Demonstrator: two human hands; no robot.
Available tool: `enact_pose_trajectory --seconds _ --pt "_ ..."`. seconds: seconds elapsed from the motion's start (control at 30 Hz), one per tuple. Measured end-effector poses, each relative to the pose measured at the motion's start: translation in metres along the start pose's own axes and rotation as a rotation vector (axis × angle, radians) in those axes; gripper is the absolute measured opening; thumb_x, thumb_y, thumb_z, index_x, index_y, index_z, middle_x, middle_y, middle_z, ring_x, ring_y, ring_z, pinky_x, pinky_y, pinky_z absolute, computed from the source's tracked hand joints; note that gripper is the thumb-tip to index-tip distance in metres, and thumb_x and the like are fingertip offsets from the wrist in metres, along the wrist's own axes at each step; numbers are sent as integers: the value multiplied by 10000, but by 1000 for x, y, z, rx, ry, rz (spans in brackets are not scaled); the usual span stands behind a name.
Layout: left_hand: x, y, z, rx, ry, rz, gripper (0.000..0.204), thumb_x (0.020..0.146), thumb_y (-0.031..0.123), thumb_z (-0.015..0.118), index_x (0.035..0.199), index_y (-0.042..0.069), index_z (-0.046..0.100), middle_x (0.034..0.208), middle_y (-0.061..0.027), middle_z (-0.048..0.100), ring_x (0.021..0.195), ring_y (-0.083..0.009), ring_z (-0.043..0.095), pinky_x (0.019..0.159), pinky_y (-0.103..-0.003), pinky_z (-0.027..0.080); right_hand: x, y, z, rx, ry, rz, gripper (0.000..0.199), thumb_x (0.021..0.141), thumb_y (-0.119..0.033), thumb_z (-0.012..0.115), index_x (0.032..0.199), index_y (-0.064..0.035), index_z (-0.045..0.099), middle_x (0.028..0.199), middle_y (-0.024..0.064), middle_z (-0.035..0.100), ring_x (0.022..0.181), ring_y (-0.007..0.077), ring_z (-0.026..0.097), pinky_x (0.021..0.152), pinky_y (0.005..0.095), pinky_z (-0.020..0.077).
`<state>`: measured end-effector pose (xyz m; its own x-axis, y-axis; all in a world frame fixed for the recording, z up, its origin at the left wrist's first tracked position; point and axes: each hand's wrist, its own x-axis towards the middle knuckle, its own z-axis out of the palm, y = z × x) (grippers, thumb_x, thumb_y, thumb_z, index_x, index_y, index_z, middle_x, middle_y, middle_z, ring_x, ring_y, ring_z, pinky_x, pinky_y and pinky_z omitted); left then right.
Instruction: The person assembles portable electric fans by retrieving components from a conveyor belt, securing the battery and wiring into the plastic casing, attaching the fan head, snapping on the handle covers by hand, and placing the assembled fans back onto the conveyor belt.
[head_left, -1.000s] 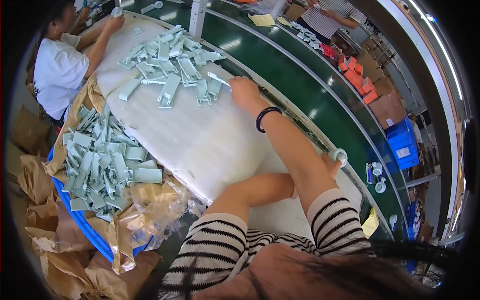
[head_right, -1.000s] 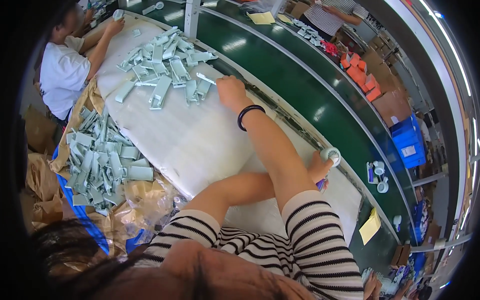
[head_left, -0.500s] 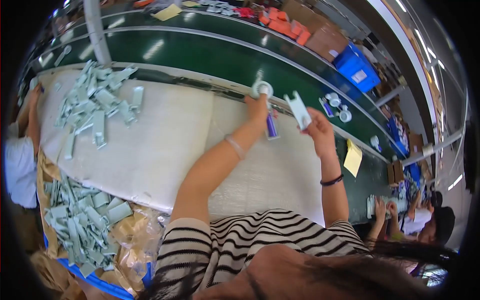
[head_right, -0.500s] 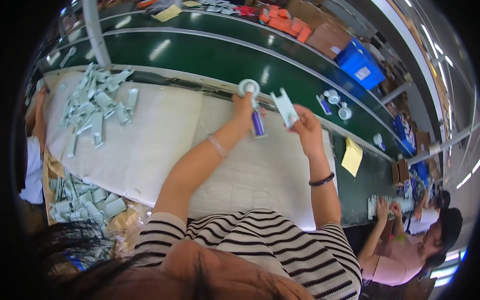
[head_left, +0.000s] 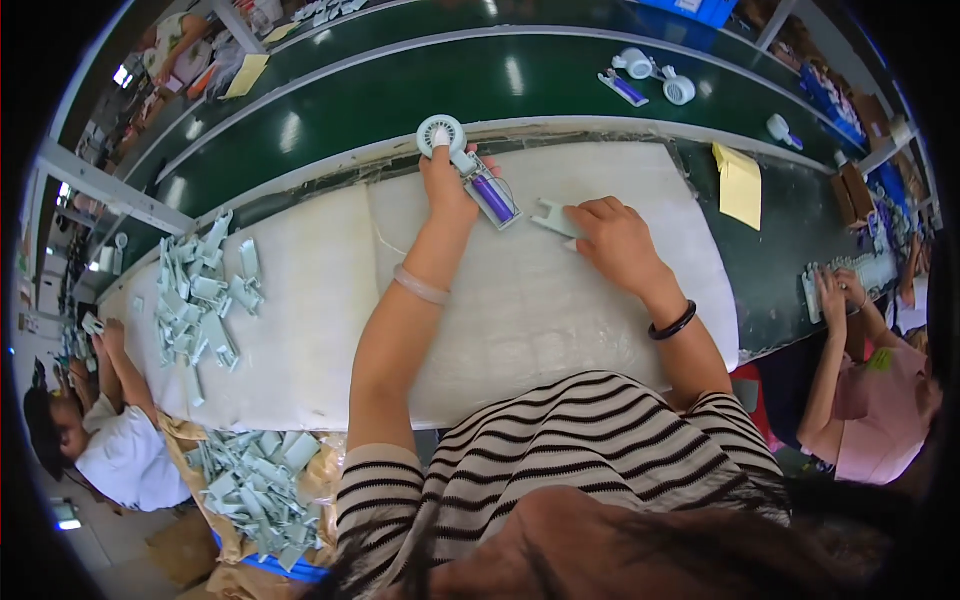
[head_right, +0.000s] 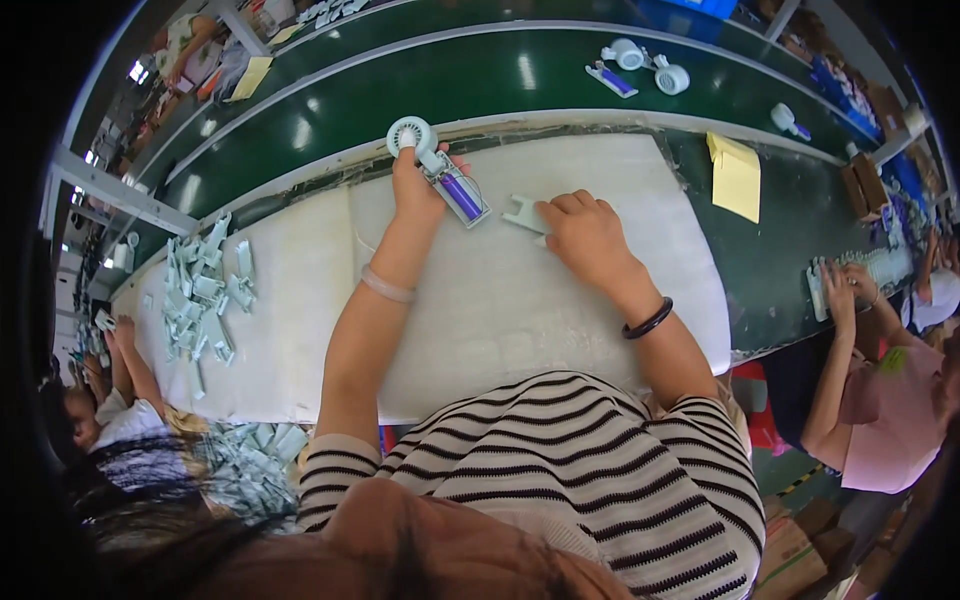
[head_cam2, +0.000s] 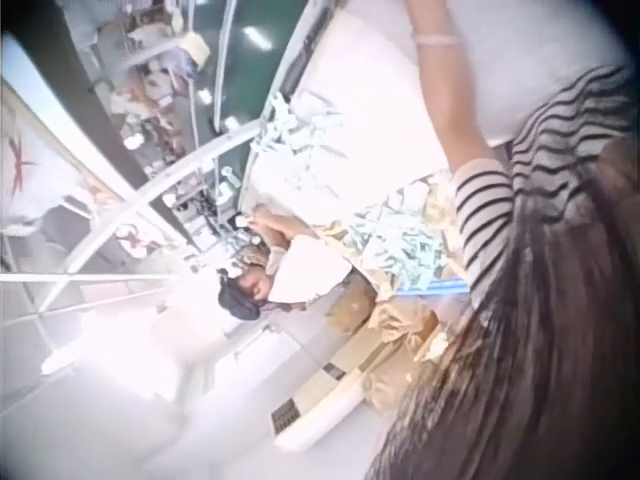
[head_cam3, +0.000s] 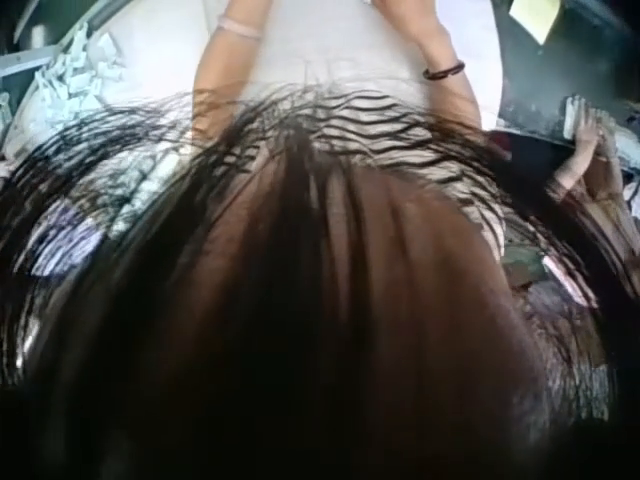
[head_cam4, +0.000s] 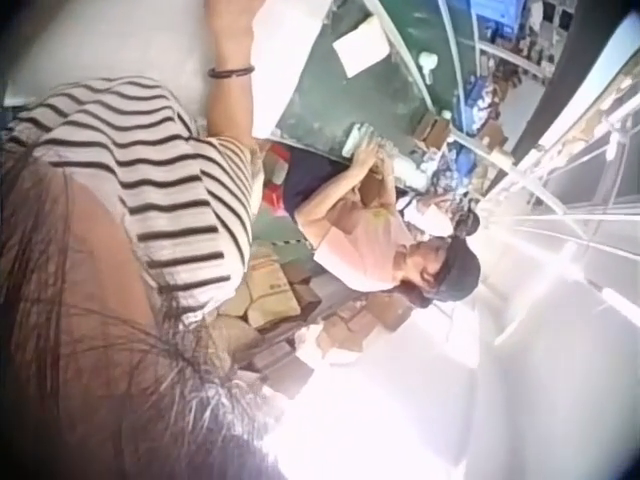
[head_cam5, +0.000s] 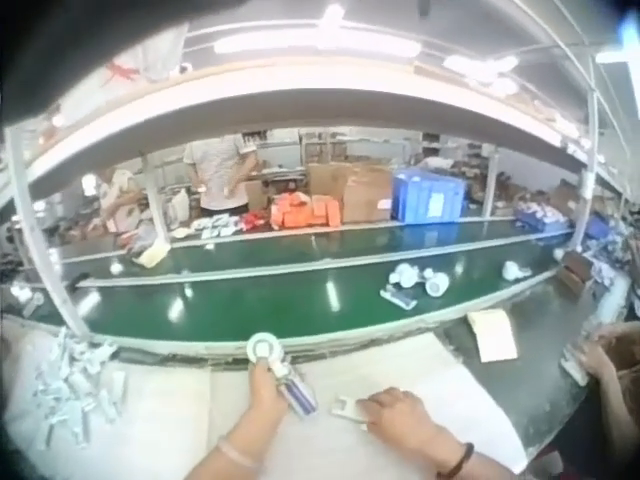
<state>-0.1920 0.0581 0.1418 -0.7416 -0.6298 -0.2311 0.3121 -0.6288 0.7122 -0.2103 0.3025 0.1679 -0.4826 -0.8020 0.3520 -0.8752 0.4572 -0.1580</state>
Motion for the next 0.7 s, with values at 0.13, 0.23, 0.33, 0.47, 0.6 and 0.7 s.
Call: enact_pose_trajectory --seconds 0.13,0.23,0.33,0.47,0.6,0.7 --pt "-3 -4 0 -22 -52 14 342 938 344 472 1136 66 451 965 -138 571 755 -329 619 711 -547 539 -1 -2 -1 -33 -45 31 379 708 -92 682 1081 -86 614 959 73 635 935 255 583 739 372 492" --pt "-10 -4 5 -6 -69 14 323 927 296 505 1144 65 442 962 -142 570 783 -324 618 719 -542 537 6 -10 -11 -3 -63 212 432 695 -78 700 1118 -89 616 981 92 643 925 282 592 747 361 507" --pt "-14 -4 7 -76 -80 10 374 910 254 555 1184 101 353 943 -124 548 676 -289 622 602 -456 549 16 -25 -17 199 166 236 416 696 -82 704 1104 -82 620 981 106 642 907 295 596 735 375 507" --pt "-19 -7 11 -62 -113 60 366 913 218 548 1199 97 354 990 -117 545 741 -258 616 621 -441 549 32 -54 -11 217 313 122 424 695 -102 718 1106 -84 617 997 106 640 911 288 597 733 375 508" --pt "-15 -11 8 -105 -132 99 397 913 185 540 1240 97 332 1042 -108 541 860 -202 587 670 -432 547 38 -60 4 216 308 128 438 682 -106 730 1105 -89 618 1007 93 634 914 273 593 737 368 512" --pt "-18 -13 10 -86 -155 81 411 910 186 545 1244 93 326 1042 -108 538 878 -201 582 681 -439 547 37 -59 14 217 335 112 442 677 -107 733 1104 -92 620 1006 83 630 916 263 589 735 364 514"
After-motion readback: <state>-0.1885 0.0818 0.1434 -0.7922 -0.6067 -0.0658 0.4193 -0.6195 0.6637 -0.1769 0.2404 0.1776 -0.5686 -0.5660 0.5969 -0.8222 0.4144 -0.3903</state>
